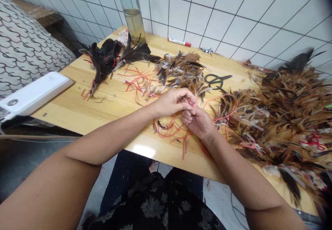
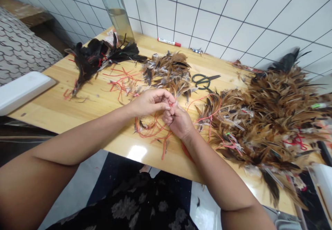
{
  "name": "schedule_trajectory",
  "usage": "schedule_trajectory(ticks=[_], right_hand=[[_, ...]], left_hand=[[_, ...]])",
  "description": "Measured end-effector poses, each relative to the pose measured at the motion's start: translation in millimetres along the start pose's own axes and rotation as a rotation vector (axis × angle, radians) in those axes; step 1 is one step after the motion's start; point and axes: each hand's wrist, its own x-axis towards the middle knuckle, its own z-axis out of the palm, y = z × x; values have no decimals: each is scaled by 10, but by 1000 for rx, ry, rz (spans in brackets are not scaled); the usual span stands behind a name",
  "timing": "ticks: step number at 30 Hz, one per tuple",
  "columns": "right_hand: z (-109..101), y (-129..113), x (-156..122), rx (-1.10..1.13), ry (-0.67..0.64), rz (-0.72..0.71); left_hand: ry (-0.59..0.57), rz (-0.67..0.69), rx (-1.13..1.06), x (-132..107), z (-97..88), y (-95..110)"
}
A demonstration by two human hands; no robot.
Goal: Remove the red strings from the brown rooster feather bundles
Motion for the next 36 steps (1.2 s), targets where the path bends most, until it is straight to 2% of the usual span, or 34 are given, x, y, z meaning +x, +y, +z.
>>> schedule_trajectory(ticks=[6, 12, 17, 23, 26, 31, 36], right_hand=[[5, -21, 4, -37, 2, 14], [-2, -2, -12, -115, -66, -19], [-27, 9, -13, -79, -102, -12], [-49, -3, 1, -44, -67, 2], [-46, -1, 4, -28, -59, 6], [-43, 7, 7, -28, -41, 13], [-66, 13, 7, -17, -64, 19]], left_hand=[[59, 47, 103, 3, 8, -29], [105, 49, 173, -11, 30, 24], [111, 57, 175, -11, 16, 16], [140, 52, 178, 0, 16, -1], [144, 47, 147, 4, 29, 5], [115, 10, -28, 14, 34, -9], [109, -74, -34, 26, -10, 8]])
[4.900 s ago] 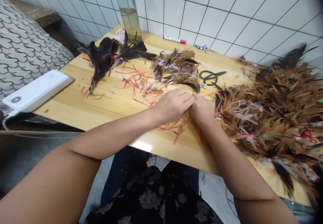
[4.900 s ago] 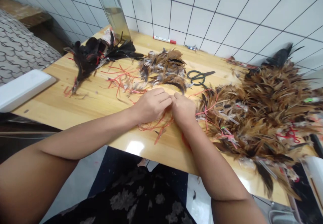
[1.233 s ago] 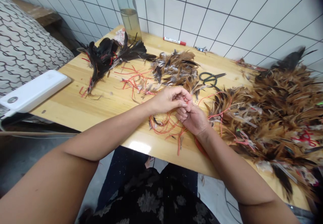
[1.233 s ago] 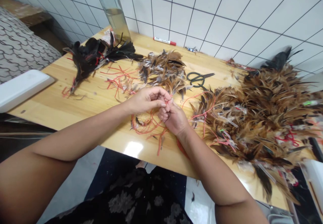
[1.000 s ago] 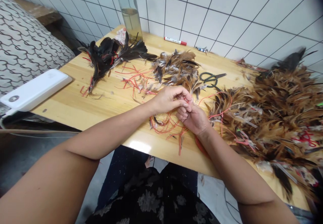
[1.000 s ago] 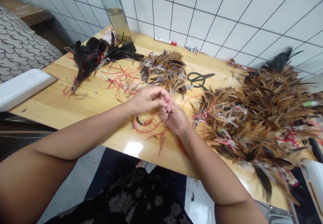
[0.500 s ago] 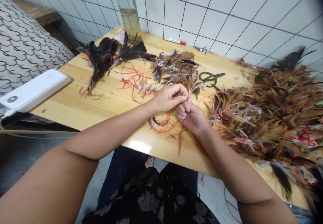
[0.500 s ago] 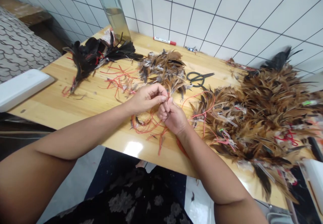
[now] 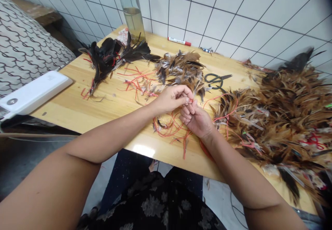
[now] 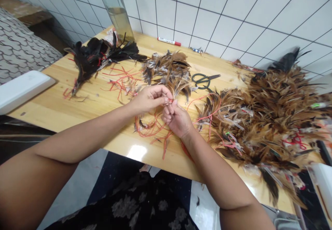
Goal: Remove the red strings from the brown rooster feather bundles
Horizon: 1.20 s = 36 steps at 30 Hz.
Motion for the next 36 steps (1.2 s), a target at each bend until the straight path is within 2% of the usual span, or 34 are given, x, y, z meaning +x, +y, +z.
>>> schedule_trajectory(ticks=[5, 11, 17, 25, 31, 36], right_hand=[[5, 4, -6, 28, -36, -7], [69, -14, -6, 13, 40, 12], [28, -14, 7, 22, 23, 27], [-2, -15, 16, 4, 31, 38], [8, -12, 8, 17, 28, 26], [8, -10, 12, 27, 19, 38]], left_hand=[[-35, -43, -91, 19, -53, 18], [-96, -71, -145, 42, -120, -21], [-99, -69, -95, 40, -148, -33], [-85, -11, -74, 33, -96, -30], [-116, -91, -125, 38, -120, -7], [-104, -101, -125, 44, -136, -21]])
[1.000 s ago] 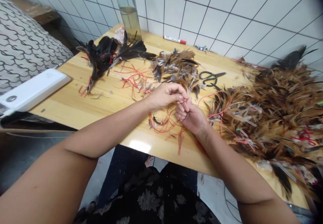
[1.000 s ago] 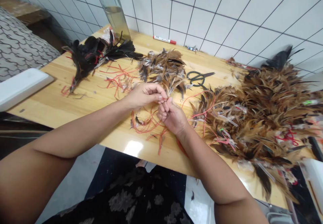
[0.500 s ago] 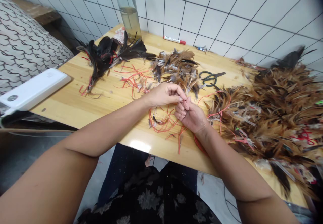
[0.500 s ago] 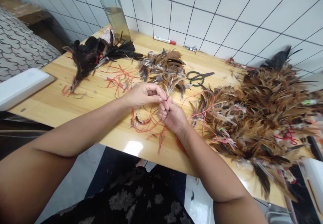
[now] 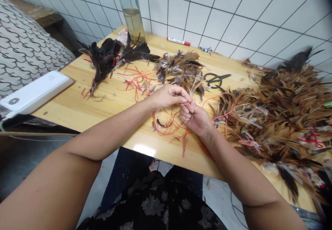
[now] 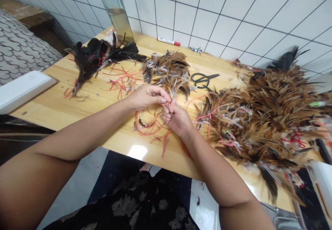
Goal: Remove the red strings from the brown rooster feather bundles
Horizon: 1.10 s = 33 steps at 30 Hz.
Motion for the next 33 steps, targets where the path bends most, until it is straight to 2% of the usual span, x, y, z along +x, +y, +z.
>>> schedule_trajectory(ticks=[8, 12, 20, 24, 33], right_hand=[[-16, 3, 4, 13, -10, -7], [-16, 3, 3, 21, -23, -28], [-23, 29, 21, 41, -45, -56], [-17, 37, 23, 26, -32, -39], [28, 36, -1, 4, -25, 14]], left_hand=[[12, 53, 112, -11, 53, 21], [93, 112, 277, -27, 108, 27], [221, 460, 749, -31, 212, 22], [245, 568, 914, -14, 254, -50], [335, 696, 1021, 12, 251, -110]])
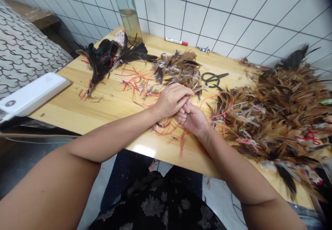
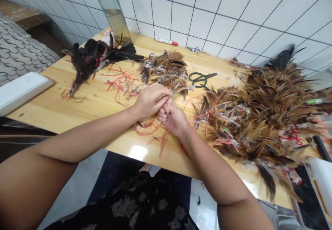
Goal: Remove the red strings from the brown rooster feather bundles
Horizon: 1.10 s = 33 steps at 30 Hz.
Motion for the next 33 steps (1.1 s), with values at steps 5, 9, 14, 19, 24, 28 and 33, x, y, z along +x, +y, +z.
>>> schedule_trajectory(ticks=[5, 9, 14, 19, 24, 28, 33], right_hand=[[56, -8, -17, -33, 35, 21], [92, -20, -27, -64, 68, 23], [44, 32, -16, -182, 153, -73], [-119, 20, 21, -586, 376, -388], [-267, -85, 62, -925, 529, -666], [-286, -87, 80, -1162, 469, -615], [-274, -83, 74, -1268, 480, -658]], left_hand=[[-21, 12, -80, -12, -6, -2], [-72, -169, -181, -4, -29, -19], [-104, -405, -426, 2, -41, -102], [-97, -463, -536, -14, -32, -180], [-126, -420, -432, -12, -73, -147], [-140, -359, -353, -18, -87, -117], [-143, -282, -280, -48, -59, -132]])
